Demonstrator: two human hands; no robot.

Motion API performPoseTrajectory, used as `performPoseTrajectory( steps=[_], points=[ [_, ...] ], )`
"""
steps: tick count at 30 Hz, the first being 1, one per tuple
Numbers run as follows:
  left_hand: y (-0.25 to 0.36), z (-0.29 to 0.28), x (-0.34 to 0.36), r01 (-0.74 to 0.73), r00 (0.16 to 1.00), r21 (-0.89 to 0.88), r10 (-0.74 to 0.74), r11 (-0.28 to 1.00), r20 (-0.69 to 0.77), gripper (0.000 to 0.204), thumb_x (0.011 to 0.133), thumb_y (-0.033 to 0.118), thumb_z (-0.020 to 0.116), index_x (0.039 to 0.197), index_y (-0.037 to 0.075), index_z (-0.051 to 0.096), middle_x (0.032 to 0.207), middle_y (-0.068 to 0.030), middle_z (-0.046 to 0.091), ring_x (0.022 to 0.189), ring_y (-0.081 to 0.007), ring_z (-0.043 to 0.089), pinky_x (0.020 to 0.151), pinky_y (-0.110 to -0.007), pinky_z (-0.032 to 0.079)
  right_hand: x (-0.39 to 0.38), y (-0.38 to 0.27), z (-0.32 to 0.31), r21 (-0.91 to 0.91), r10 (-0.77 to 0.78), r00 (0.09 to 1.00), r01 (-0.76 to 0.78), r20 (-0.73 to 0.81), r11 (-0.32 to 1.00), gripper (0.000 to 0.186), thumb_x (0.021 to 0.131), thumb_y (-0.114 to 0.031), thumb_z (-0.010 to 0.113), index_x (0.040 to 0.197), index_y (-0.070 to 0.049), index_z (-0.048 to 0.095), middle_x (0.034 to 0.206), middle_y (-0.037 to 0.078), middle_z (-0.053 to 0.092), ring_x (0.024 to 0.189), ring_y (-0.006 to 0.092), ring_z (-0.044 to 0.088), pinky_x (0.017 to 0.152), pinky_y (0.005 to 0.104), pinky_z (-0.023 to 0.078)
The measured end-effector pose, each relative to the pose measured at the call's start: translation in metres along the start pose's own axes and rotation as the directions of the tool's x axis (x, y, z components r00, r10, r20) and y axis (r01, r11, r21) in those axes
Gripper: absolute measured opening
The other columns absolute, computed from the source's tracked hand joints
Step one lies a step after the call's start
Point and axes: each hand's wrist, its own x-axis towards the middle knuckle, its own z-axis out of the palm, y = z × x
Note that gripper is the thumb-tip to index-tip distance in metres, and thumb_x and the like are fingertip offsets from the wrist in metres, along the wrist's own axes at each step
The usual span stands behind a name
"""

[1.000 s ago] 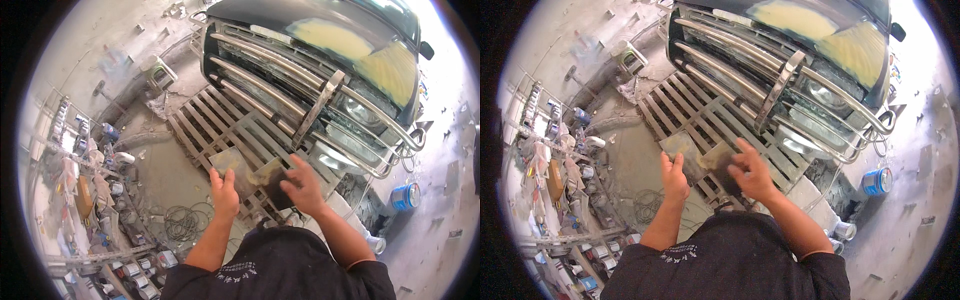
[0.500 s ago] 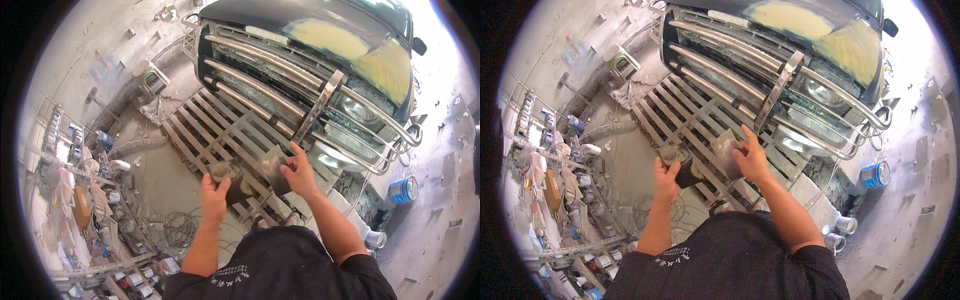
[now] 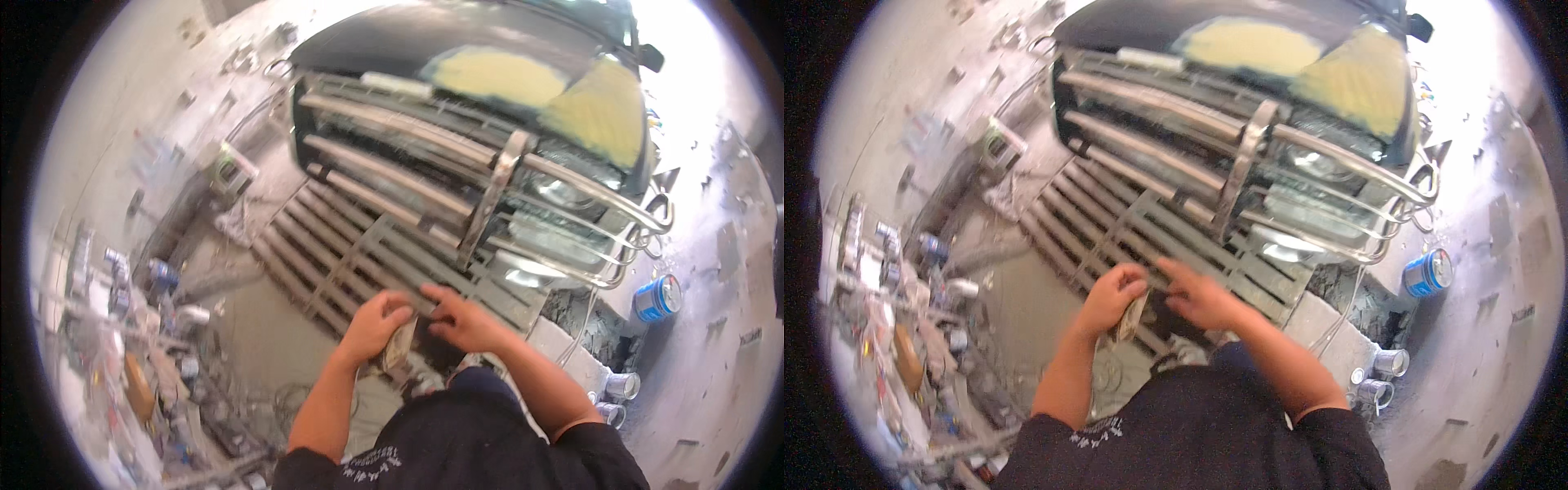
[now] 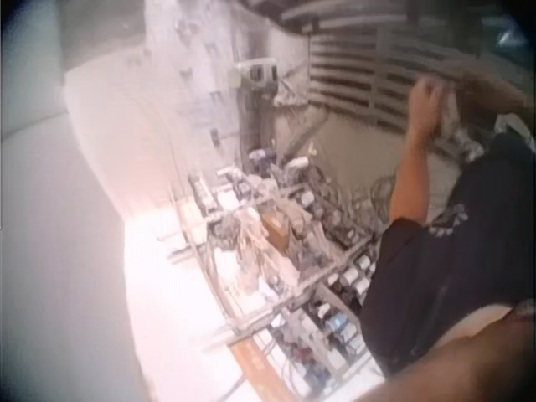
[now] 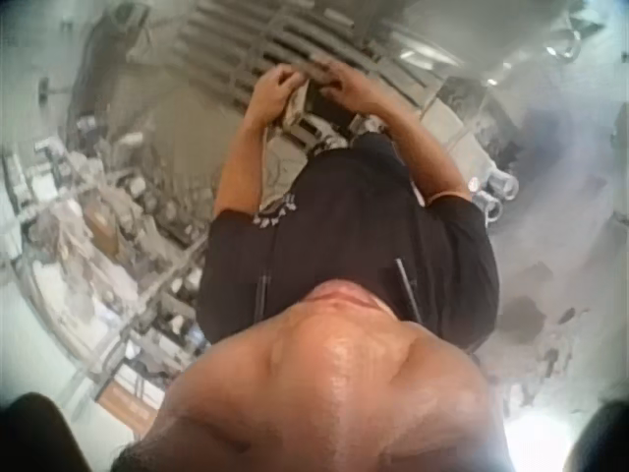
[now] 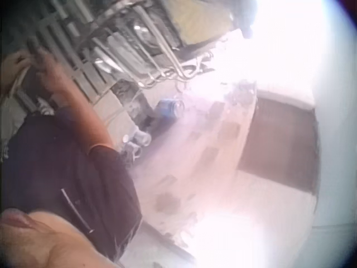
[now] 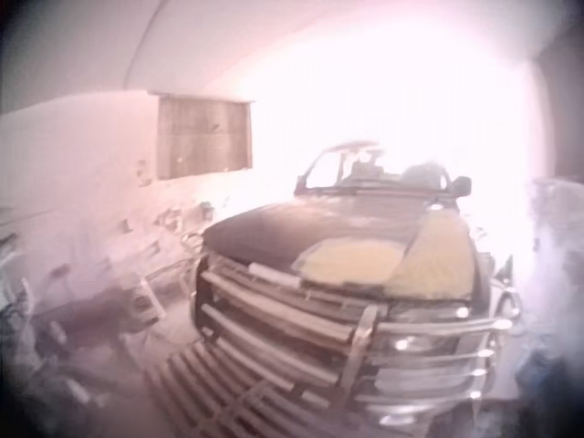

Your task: The person sands a yellow filler patch on the hood of a dark-colored car using a sanding block. They repeatedly rub the block over the filler area, pause to feel the surface with their hand, and continue sanding. The person walks around the front of the car and briefly handles a small container near the end.

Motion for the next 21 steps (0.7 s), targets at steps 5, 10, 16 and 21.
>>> performPoseTrajectory(
  steps=[5, 10, 16, 21],
  points=[
    [0.015, 0.028, 0.032, 0.105, 0.994, -0.001, -0.105, 0.994, -0.02, 0.019, 0.089, 0.017, 0.061, 0.089, -0.001, 0.063, 0.08, 0.0008, 0.062, 0.073, -0.0092, 0.055, 0.068, -0.026, 0.046, -0.002, 0.022, -0.035, 0.082, 0.137, 0.991, -0.137, -0.002, 0.987, 0.066, 0.084, -0.008, 0.064, 0.142, -0.012, 0.032, 0.094, 0.012, 0.066, 0.087, 0.0211, 0.062, 0.079, 0.0327, 0.049],
    [0.014, 0.041, 0.046, 0.217, 0.976, -0.106, -0.217, 0.97, 0.016, 0.016, 0.09, 0.016, 0.062, 0.09, -0.001, 0.063, 0.079, 0.002, 0.061, 0.07, -0.0068, 0.053, 0.063, -0.023, 0.044, 0.005, 0.043, -0.072, 0.23, 0.107, 0.988, -0.079, -0.111, 0.97, 0.064, 0.084, -0.006, 0.063, 0.141, -0.014, 0.034, 0.093, 0.011, 0.065, 0.085, 0.0198, 0.06, 0.079, 0.0324, 0.047],
    [0.025, 0.046, 0.066, 0.216, 0.976, 0.015, -0.216, 0.976, -0.028, 0.015, 0.091, 0.015, 0.06, 0.089, 0.001, 0.062, 0.075, 0.0019, 0.06, 0.069, -0.006, 0.052, 0.062, -0.022, 0.043, 0.016, 0.058, -0.103, 0.217, 0.142, 0.978, -0.106, -0.156, 0.97, 0.063, 0.085, -0.009, 0.062, 0.141, -0.015, 0.034, 0.093, 0.012, 0.065, 0.085, 0.0221, 0.06, 0.08, 0.0342, 0.047],
    [0.012, 0.026, 0.076, 0.267, 0.958, -0.101, -0.276, 0.958, -0.084, 0.013, 0.09, 0.013, 0.061, 0.091, 0.0, 0.06, 0.073, 0.0016, 0.057, 0.07, -0.0069, 0.053, 0.063, -0.022, 0.044, 0.033, 0.06, -0.12, 0.058, 0.041, 0.999, -0.04, -0.019, 0.998, 0.067, 0.085, -0.009, 0.061, 0.143, -0.011, 0.028, 0.095, 0.013, 0.066, 0.086, 0.0265, 0.064, 0.078, 0.0359, 0.048]
  ],
)
